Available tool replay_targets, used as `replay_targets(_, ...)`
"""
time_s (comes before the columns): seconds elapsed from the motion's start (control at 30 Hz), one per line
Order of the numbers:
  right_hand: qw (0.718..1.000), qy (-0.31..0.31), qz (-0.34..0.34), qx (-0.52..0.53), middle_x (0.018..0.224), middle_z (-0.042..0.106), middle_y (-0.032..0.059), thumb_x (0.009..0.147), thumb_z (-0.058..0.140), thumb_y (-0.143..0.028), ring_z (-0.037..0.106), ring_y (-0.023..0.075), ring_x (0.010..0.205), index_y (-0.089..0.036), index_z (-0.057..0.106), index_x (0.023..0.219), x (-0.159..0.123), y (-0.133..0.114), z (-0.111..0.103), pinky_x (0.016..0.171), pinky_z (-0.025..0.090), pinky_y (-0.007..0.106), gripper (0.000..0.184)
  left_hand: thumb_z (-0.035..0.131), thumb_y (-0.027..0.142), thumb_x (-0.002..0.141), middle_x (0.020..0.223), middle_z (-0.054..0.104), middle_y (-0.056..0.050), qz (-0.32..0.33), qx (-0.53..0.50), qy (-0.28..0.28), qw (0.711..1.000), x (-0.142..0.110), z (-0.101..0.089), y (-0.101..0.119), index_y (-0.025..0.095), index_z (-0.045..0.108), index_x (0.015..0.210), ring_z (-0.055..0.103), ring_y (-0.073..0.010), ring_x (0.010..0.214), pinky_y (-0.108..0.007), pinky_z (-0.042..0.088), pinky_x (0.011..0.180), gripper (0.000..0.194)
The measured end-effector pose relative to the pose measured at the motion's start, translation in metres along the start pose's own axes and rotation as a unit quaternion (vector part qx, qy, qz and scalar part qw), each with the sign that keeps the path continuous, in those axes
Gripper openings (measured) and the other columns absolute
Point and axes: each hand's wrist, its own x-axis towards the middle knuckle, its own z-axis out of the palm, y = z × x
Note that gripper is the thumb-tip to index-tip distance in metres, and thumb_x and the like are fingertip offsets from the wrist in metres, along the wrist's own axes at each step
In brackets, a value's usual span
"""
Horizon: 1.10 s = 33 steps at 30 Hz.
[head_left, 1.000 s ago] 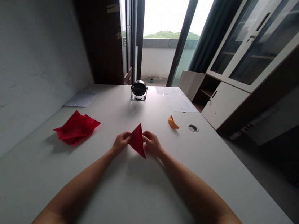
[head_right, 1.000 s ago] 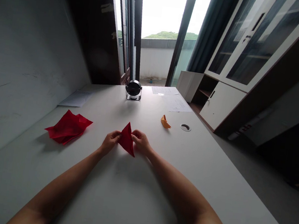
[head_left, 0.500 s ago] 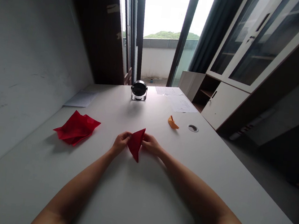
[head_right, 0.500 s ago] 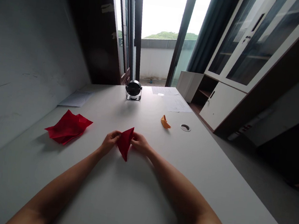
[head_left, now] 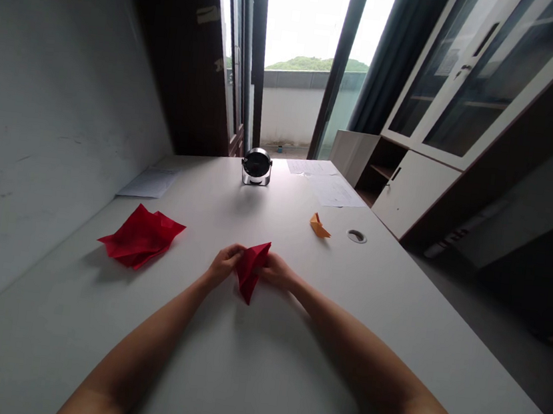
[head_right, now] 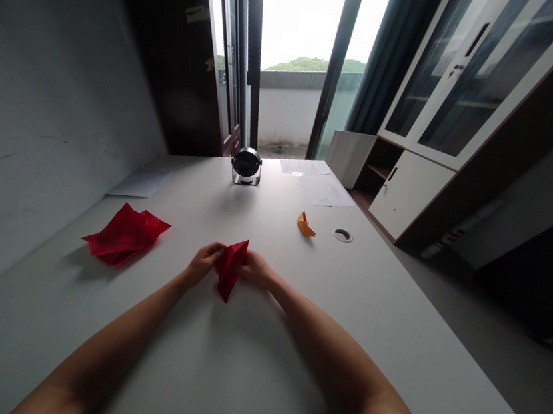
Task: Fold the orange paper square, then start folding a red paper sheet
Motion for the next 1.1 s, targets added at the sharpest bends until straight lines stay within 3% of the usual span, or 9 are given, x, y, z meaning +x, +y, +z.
replay_targets(0.33, 0.991, 0.052, -0.012, -0.126, 0.075, 0.070, 0.0004, 0.074, 0.062, -0.019, 0.060, 0.0154, 0.068, -0.016, 0.069, 0.080, 0.000, 0.007, 0.009, 0.063, 0.046, 0.024, 0.010, 0.059, 0.046, 0.089, 0.090, 0.068, -0.006, -0.003, 0.037, -0.025, 0.999, 0.001, 0.001, -0.007, 0.016, 0.063, 0.108, 0.061, -0.0147, 0.073, -0.025, 0.048, 0.064, 0.036)
replay_targets(0.57, 0.990, 0.088, -0.031, -0.110, 0.073, 0.067, 0.0006, 0.074, 0.059, -0.015, 0.058, 0.0143, 0.066, -0.017, 0.063, 0.073, 0.001, 0.009, 0.009, 0.062, 0.045, 0.024, 0.005, 0.060, 0.045, 0.088, 0.106, 0.065, -0.008, 0.013, 0.055, -0.012, 0.998, 0.000, 0.003, -0.007, 0.019, 0.056, 0.124, 0.062, -0.0157, 0.082, -0.025, 0.050, 0.068, 0.045)
replay_targets(0.7, 0.989, 0.133, -0.032, -0.056, 0.071, 0.065, 0.0000, 0.073, 0.060, -0.016, 0.058, 0.0145, 0.062, -0.017, 0.060, 0.076, 0.001, 0.006, 0.005, 0.058, 0.045, 0.024, 0.003, 0.055, 0.046, 0.091, 0.093, 0.066, -0.006, 0.016, 0.080, 0.023, 0.996, 0.001, 0.003, -0.005, 0.016, 0.063, 0.112, 0.060, -0.0152, 0.077, -0.026, 0.049, 0.070, 0.038)
replay_targets(0.83, 0.982, 0.169, -0.043, -0.079, 0.069, 0.064, -0.0002, 0.076, 0.056, -0.015, 0.056, 0.0145, 0.058, -0.019, 0.058, 0.081, -0.001, -0.003, 0.002, 0.055, 0.043, 0.025, 0.006, 0.049, 0.050, 0.093, 0.072, 0.062, -0.002, -0.002, 0.060, 0.005, 0.998, 0.002, 0.002, -0.005, 0.015, 0.066, 0.102, 0.056, -0.0134, 0.062, -0.025, 0.046, 0.061, 0.040)
replay_targets(1.1, 0.959, 0.177, -0.145, -0.169, 0.086, 0.061, 0.0036, 0.080, 0.050, -0.014, 0.054, 0.0147, 0.071, -0.018, 0.062, 0.084, -0.005, -0.017, 0.001, 0.064, 0.042, 0.025, 0.013, 0.044, 0.055, 0.093, 0.072, 0.064, -0.004, -0.012, 0.091, 0.018, 0.996, 0.000, 0.000, 0.002, 0.015, 0.068, 0.096, 0.056, -0.0141, 0.061, -0.025, 0.043, 0.057, 0.047)
